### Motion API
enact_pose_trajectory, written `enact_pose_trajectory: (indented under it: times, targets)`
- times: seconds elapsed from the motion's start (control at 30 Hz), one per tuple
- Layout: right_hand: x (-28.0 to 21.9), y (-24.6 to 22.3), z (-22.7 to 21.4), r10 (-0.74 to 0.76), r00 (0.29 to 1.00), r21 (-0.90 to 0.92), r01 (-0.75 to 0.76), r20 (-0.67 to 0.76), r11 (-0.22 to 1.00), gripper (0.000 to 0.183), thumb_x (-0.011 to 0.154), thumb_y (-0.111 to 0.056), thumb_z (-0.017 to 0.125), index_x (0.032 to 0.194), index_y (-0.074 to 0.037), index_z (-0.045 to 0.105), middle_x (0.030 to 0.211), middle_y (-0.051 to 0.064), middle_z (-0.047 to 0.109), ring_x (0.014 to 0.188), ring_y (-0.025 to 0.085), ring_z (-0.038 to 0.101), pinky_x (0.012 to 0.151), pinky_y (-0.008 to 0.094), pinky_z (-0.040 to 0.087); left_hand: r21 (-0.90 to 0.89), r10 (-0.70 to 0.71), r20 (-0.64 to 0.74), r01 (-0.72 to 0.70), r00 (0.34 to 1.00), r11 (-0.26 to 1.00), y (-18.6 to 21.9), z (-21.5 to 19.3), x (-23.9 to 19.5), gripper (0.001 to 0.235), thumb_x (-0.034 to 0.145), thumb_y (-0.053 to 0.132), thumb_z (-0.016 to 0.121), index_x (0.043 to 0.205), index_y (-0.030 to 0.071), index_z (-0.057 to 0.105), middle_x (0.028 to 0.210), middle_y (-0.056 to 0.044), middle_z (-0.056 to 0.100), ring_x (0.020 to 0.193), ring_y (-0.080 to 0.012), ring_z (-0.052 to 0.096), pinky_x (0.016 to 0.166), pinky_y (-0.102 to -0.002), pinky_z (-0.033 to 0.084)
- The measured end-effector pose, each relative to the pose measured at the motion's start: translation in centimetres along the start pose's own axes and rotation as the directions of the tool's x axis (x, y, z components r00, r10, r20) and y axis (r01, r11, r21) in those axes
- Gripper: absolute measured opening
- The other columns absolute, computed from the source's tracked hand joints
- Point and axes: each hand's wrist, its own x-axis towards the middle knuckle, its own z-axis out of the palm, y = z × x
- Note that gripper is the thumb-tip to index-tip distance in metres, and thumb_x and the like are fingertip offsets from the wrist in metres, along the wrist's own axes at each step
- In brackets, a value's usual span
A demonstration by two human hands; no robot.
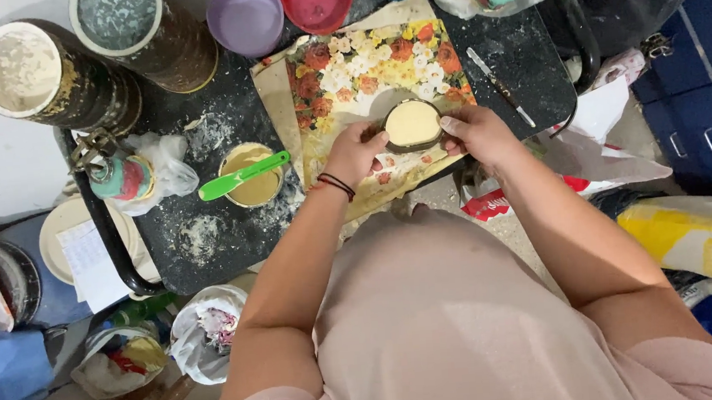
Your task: The person mixes a yellow dough-like substance in a small metal container using a green spatula. They then transfer the mixture into a round metal mold, press it down, and smooth the surface.
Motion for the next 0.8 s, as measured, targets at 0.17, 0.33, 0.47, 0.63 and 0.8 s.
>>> enact_pose_trajectory:
  times: [0.17, 0.33, 0.47, 0.63, 0.8]
  targets:
    - [-0.4, -0.4, -0.1, 0.009, 1.0, 0.035, -0.009, -0.01, 0.999, 0.045, 0.1, -0.021, 0.072, 0.127, 0.014, 0.062, 0.071, 0.016, 0.067, 0.062, 0.018, 0.073, 0.057, 0.027, 0.062, -0.005, 0.012, 0.02, -0.012, 1.0, 1.0, -1.4, 0.0, 1.8, 0.057, 0.094, 0.033, 0.076, 0.133, -0.006, 0.061, 0.091, -0.017, 0.071, 0.056, -0.0218, 0.074, 0.046, -0.028, 0.063]
    - [-0.6, -0.9, 0.1, 0.009, 1.0, 0.036, -0.008, -0.01, 0.999, 0.046, 0.099, -0.02, 0.073, 0.127, 0.015, 0.062, 0.071, 0.016, 0.067, 0.062, 0.018, 0.074, 0.058, 0.027, 0.063, 0.017, 0.026, 0.014, -0.026, 1.0, 1.0, 0.1, 0.0, 0.4, 0.055, 0.094, 0.029, 0.075, 0.134, -0.006, 0.061, 0.091, -0.018, 0.071, 0.054, -0.022, 0.074, 0.044, -0.028, 0.063]
    - [-0.6, -0.3, 0.1, 0.006, 1.0, 0.049, -0.005, -0.01, 0.999, 0.046, 0.1, -0.019, 0.072, 0.127, 0.016, 0.061, 0.08, 0.021, 0.068, 0.069, 0.021, 0.075, 0.061, 0.031, 0.066, 0.026, -0.001, 0.01, 0.001, 1.0, 1.0, -0.2, 0.1, 0.6, 0.055, 0.095, 0.03, 0.073, 0.136, -0.004, 0.061, 0.095, -0.017, 0.072, 0.058, -0.0217, 0.075, 0.047, -0.028, 0.064]
    - [-0.8, -1.5, 0.0, 0.001, 1.0, 0.07, 0.0, -0.013, 0.998, 0.048, 0.099, -0.019, 0.073, 0.128, 0.017, 0.061, 0.083, 0.022, 0.067, 0.071, 0.023, 0.075, 0.062, 0.032, 0.067, 0.011, 0.01, 0.004, -0.01, 1.0, 1.0, 0.2, -0.2, 0.6, 0.061, 0.094, 0.03, 0.074, 0.14, -0.007, 0.056, 0.098, -0.018, 0.07, 0.059, -0.0225, 0.075, 0.048, -0.029, 0.064]
    - [-0.6, -0.3, -0.1, -0.002, 1.0, 0.057, 0.002, -0.004, 0.998, 0.045, 0.099, -0.018, 0.073, 0.126, 0.017, 0.062, 0.084, 0.019, 0.066, 0.072, 0.022, 0.074, 0.061, 0.03, 0.066, 0.022, 0.009, -0.006, -0.009, 1.0, 1.0, -0.1, 0.0, 0.4, 0.052, 0.095, 0.029, 0.072, 0.136, -0.003, 0.061, 0.094, -0.014, 0.07, 0.057, -0.0211, 0.075, 0.047, -0.027, 0.063]
